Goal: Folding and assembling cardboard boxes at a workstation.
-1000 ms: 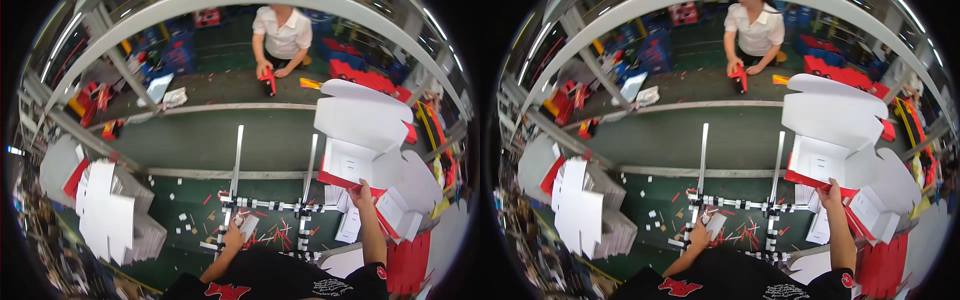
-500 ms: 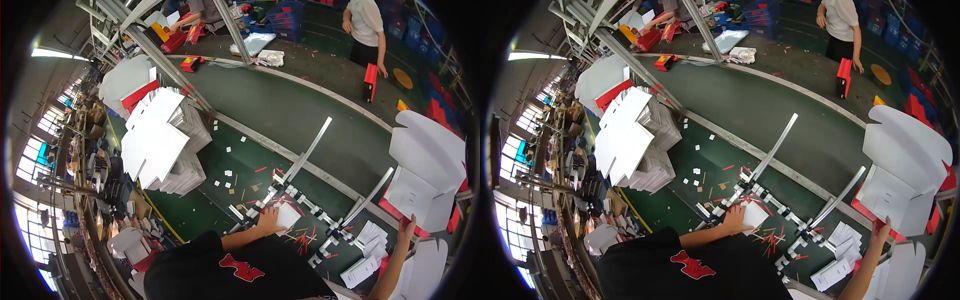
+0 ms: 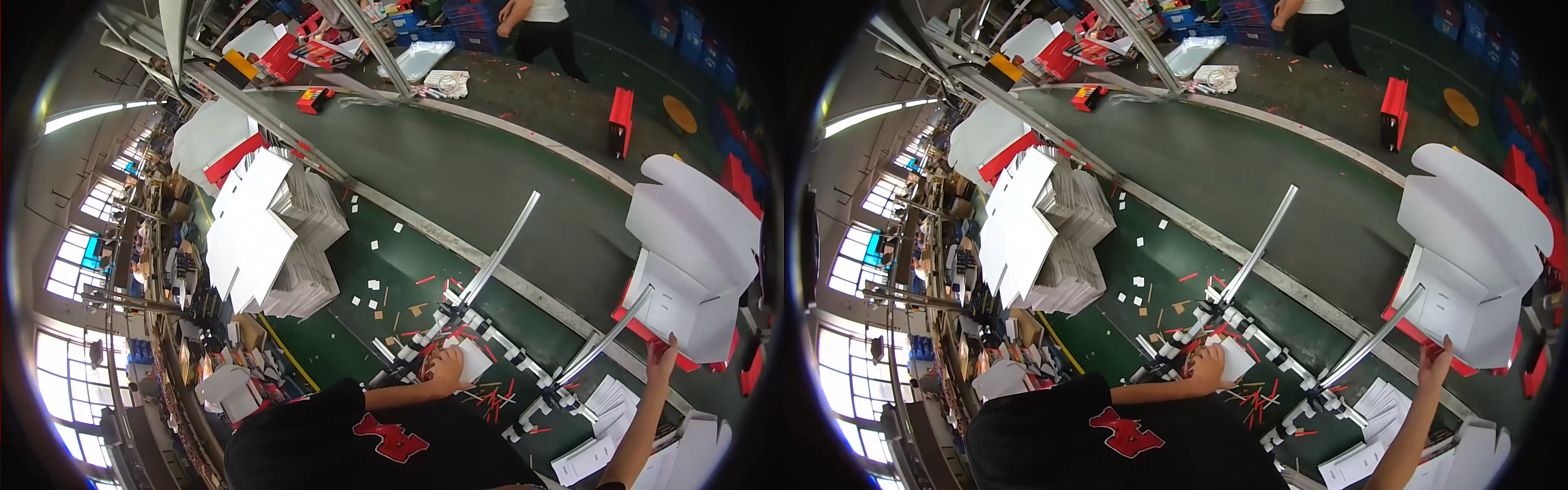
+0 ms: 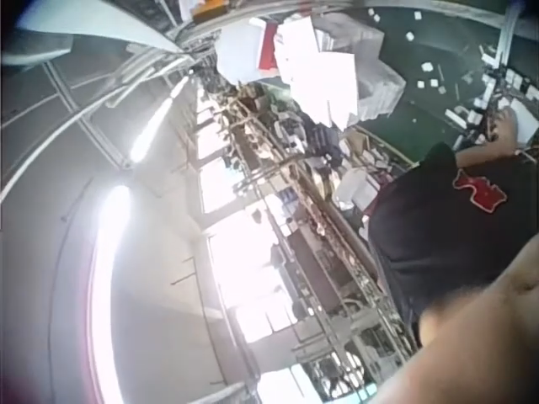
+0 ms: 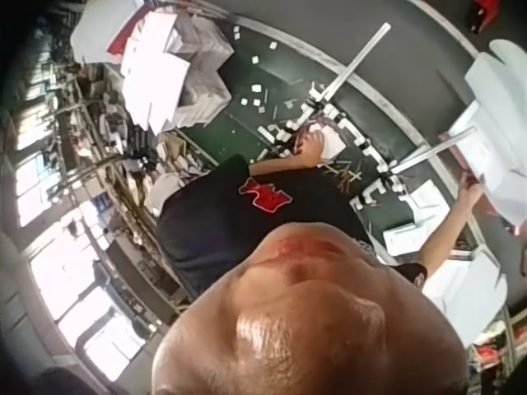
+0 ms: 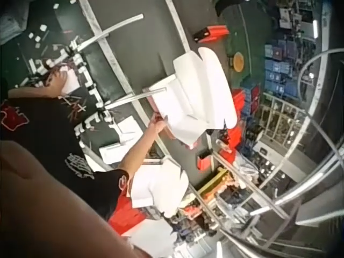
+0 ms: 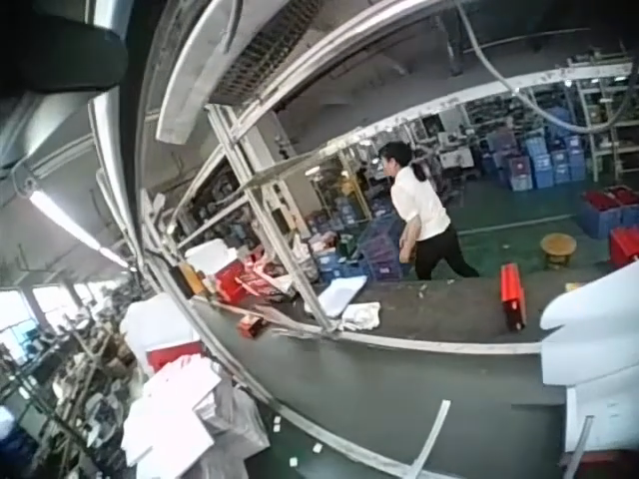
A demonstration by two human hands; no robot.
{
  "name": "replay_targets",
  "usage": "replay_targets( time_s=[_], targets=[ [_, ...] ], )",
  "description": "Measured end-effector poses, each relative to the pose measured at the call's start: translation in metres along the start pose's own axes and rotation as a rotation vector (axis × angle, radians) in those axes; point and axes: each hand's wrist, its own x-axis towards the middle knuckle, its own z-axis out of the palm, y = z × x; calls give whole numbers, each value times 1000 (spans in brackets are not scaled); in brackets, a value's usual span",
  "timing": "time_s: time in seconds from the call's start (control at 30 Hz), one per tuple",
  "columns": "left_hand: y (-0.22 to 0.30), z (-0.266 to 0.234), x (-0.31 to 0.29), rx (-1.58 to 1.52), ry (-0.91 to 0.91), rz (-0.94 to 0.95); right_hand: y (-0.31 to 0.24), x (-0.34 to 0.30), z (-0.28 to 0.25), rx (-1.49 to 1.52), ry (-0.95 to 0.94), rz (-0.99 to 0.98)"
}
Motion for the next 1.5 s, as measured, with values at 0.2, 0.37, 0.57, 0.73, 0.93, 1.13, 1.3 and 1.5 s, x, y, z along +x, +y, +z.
replay_targets(
  time_s=[0.2,0.37,0.57,0.73,0.93,1.13,1.3,1.5],
  targets=[
    [9,-2,0,-8,-90,-22,1,5,6,7,-27,42],
    [15,1,-2,-5,-135,-51,3,-1,17,29,-66,41],
    [19,-6,-1,58,-210,-43,10,-11,26,17,-9,69],
    [19,-6,1,96,-235,-37,13,-24,30,7,38,51],
    [16,-10,-1,77,-193,-12,17,-18,18,5,47,67],
    [9,-16,-4,62,-74,22,22,-17,30,52,1,64],
    [3,-17,-6,-55,-4,83,29,-19,51,97,-33,80],
    [1,-13,-9,-326,32,165,43,6,53,62,-54,96]
  ],
)
